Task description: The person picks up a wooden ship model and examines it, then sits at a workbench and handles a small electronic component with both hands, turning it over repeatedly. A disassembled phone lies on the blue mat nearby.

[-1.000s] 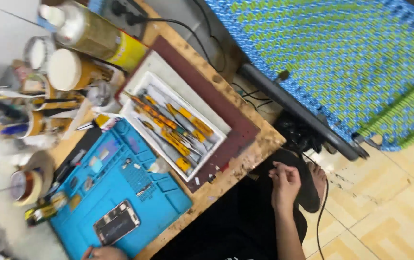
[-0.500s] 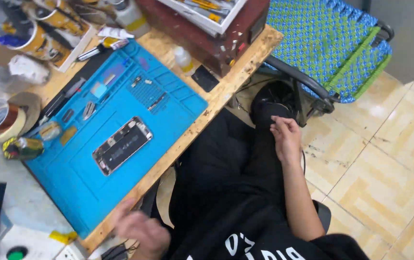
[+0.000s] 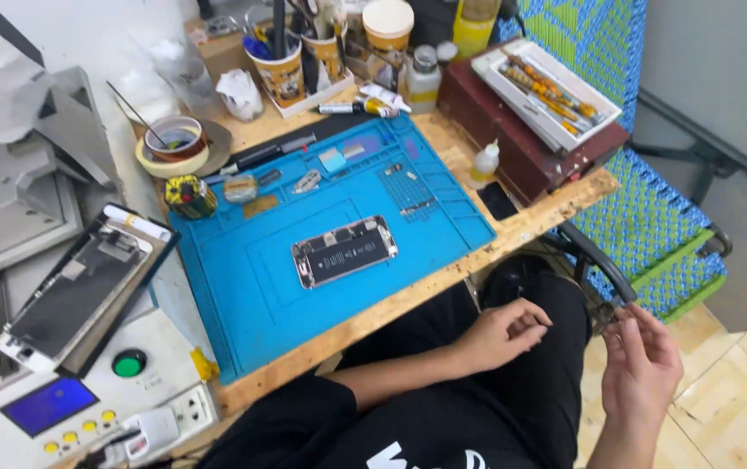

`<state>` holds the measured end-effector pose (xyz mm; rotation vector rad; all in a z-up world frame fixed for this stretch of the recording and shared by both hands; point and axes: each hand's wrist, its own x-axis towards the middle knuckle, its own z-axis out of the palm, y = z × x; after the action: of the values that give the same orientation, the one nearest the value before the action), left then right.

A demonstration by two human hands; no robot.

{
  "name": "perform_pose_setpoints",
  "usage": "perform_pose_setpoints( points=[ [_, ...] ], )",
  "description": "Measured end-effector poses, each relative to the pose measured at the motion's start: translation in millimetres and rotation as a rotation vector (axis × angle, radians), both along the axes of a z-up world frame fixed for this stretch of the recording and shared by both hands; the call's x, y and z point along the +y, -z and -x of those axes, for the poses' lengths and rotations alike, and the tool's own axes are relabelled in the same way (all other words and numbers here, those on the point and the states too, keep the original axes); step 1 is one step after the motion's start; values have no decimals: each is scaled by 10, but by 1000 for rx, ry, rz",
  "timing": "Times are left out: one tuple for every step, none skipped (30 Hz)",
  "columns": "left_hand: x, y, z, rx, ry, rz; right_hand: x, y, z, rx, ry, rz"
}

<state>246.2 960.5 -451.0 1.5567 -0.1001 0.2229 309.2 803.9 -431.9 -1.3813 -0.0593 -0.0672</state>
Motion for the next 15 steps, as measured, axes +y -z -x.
perform_pose_setpoints(
  points=[
    [29, -127, 14, 3, 11, 56, 53, -62, 65, -27, 7, 29],
    [113, -287, 53, -14, 21, 60, 167, -187, 124, -44, 16, 34],
    [203, -425, 92, -79, 21, 59, 286, -290, 181, -127, 7, 96],
    [245, -529, 236, -114, 1, 77, 367, -372, 316, -180, -21, 177],
    [330, -618, 306, -101, -9, 101, 468, -508, 404, -167, -33, 202],
    [434, -700, 380, -202, -29, 73, 588, -626, 497, -336, -46, 356],
    [529, -786, 448, -302, -49, 43, 700, -748, 582, -508, -63, 506],
    [628, -832, 511, -296, -55, 55, 786, -785, 643, -504, -71, 517],
    [715, -885, 576, -267, -73, 70, 860, -829, 705, -568, -129, 476],
    [811, -944, 628, -242, -97, 83, 947, -879, 745, -637, -192, 428],
    [859, -950, 706, -241, -109, 90, 1016, -915, 778, -638, -205, 434],
    [918, -970, 752, -292, -194, 103, 1093, -954, 792, -777, -263, 442],
    [965, -995, 794, -344, -278, 117, 1158, -998, 801, -917, -320, 449],
    [982, -1007, 835, -346, -280, 113, 1191, -991, 830, -918, -320, 445],
    [990, -1016, 869, -379, -280, 91, 1215, -981, 851, -934, -305, 445]
  ],
)
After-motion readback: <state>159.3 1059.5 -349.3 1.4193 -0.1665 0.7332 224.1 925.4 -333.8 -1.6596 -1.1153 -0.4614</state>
